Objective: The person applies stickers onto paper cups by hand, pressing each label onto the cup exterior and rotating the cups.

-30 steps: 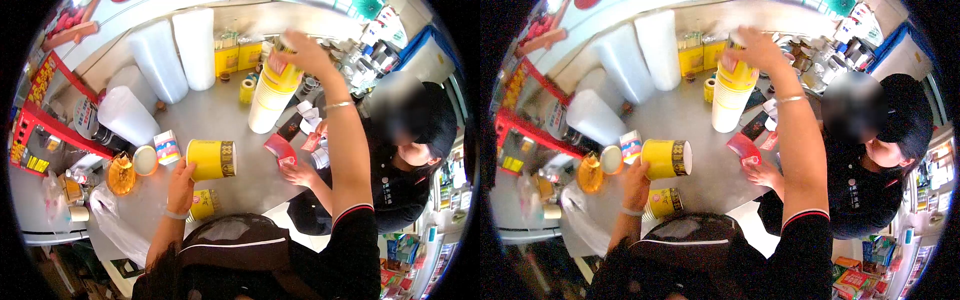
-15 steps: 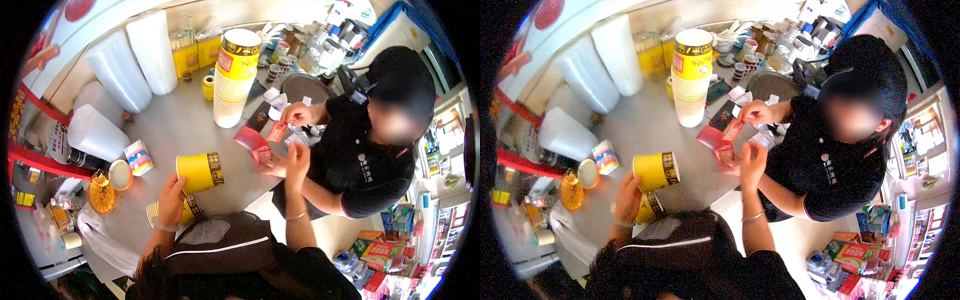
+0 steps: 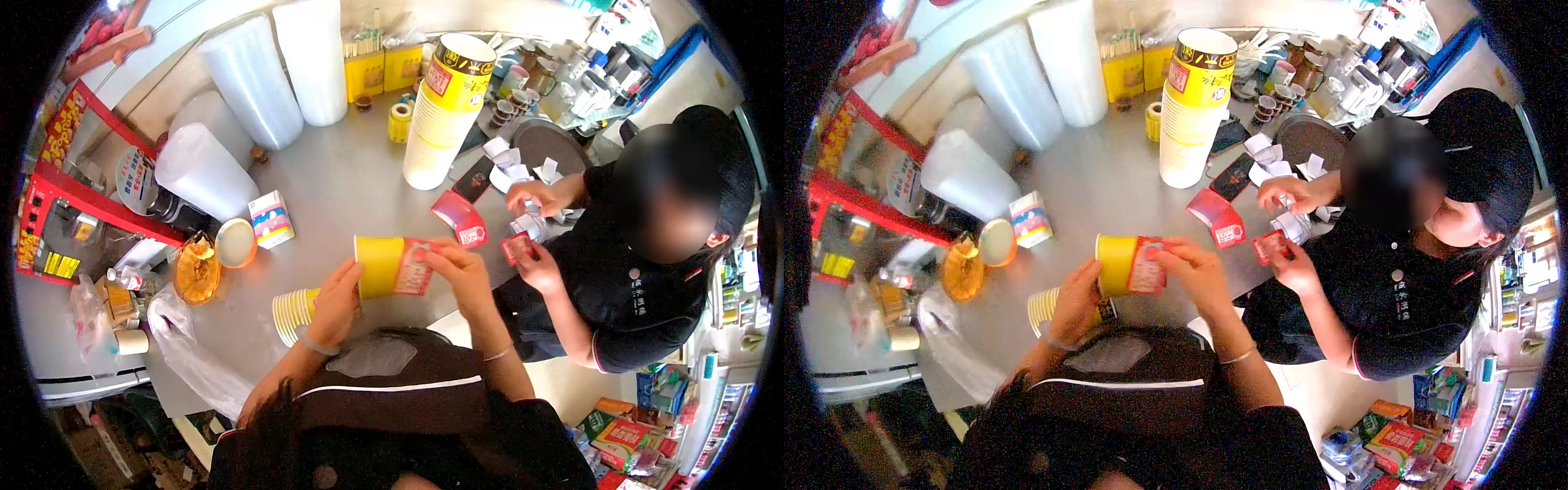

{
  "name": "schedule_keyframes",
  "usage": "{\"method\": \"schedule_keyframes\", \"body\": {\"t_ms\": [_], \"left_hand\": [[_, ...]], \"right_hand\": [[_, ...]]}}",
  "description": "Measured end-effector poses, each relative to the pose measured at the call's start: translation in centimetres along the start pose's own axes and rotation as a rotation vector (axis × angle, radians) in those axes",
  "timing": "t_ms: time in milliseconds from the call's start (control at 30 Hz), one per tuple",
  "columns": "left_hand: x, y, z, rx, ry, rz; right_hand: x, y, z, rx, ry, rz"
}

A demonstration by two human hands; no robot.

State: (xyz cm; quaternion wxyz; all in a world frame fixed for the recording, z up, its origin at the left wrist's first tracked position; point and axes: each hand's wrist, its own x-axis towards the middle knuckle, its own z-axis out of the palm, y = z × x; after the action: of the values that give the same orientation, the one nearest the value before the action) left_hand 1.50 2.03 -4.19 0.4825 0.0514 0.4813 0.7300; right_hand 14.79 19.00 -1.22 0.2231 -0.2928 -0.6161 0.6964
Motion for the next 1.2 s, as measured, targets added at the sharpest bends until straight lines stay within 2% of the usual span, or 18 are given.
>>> {"method": "schedule_keyframes", "body": {"t_ms": [33, 333, 433, 533, 633, 700, 767, 833, 933, 1033, 1133, 1200], "left_hand": [[0.0, 0.1, 0.3, 0.017, 0.002, -0.013], [-1.2, 1.3, 1.8, -0.110, -0.048, 0.025], [-1.6, 2.2, 2.9, -0.120, -0.081, -0.005], [-1.6, 1.8, 2.6, 0.038, -0.121, 0.073], [-1.7, 2.1, 3.1, 0.059, -0.162, 0.059], [-1.6, 2.0, 3.2, 0.058, -0.136, 0.063], [-1.3, 1.9, 3.0, 0.063, -0.130, 0.065], [-1.4, 1.8, 2.8, 0.074, -0.152, 0.049], [-1.8, 2.6, 3.3, 0.077, -0.152, 0.030], [-1.7, 2.6, 3.1, 0.139, -0.143, 0.088], [-1.1, 2.9, 2.3, -0.056, -0.179, -0.001], [-1.2, 3.0, 2.1, -0.025, -0.192, -0.027]], "right_hand": [[0.2, -0.5, 1.1, -0.002, -0.053, -0.032], [0.7, 0.1, 3.8, -0.559, -0.034, -0.399], [0.7, 0.2, 3.9, -0.606, -0.011, -0.470], [0.8, 0.4, 3.7, -0.682, -0.021, -0.569], [1.1, 0.2, 3.7, -0.932, 0.130, -0.634], [1.6, -0.4, 4.2, -0.947, 0.369, -0.632], [1.7, -0.8, 4.1, -0.942, 0.298, -0.640], [1.2, -1.1, 3.0, -0.915, -0.075, -0.638], [1.3, -1.3, 3.0, -0.856, -0.319, -0.378], [1.9, -0.4, 2.6, -1.088, -0.213, -0.515], [0.1, -0.6, 3.7, -1.206, -0.333, -0.837], [0.2, 0.1, 3.0, -1.121, -0.416, -0.830]]}}
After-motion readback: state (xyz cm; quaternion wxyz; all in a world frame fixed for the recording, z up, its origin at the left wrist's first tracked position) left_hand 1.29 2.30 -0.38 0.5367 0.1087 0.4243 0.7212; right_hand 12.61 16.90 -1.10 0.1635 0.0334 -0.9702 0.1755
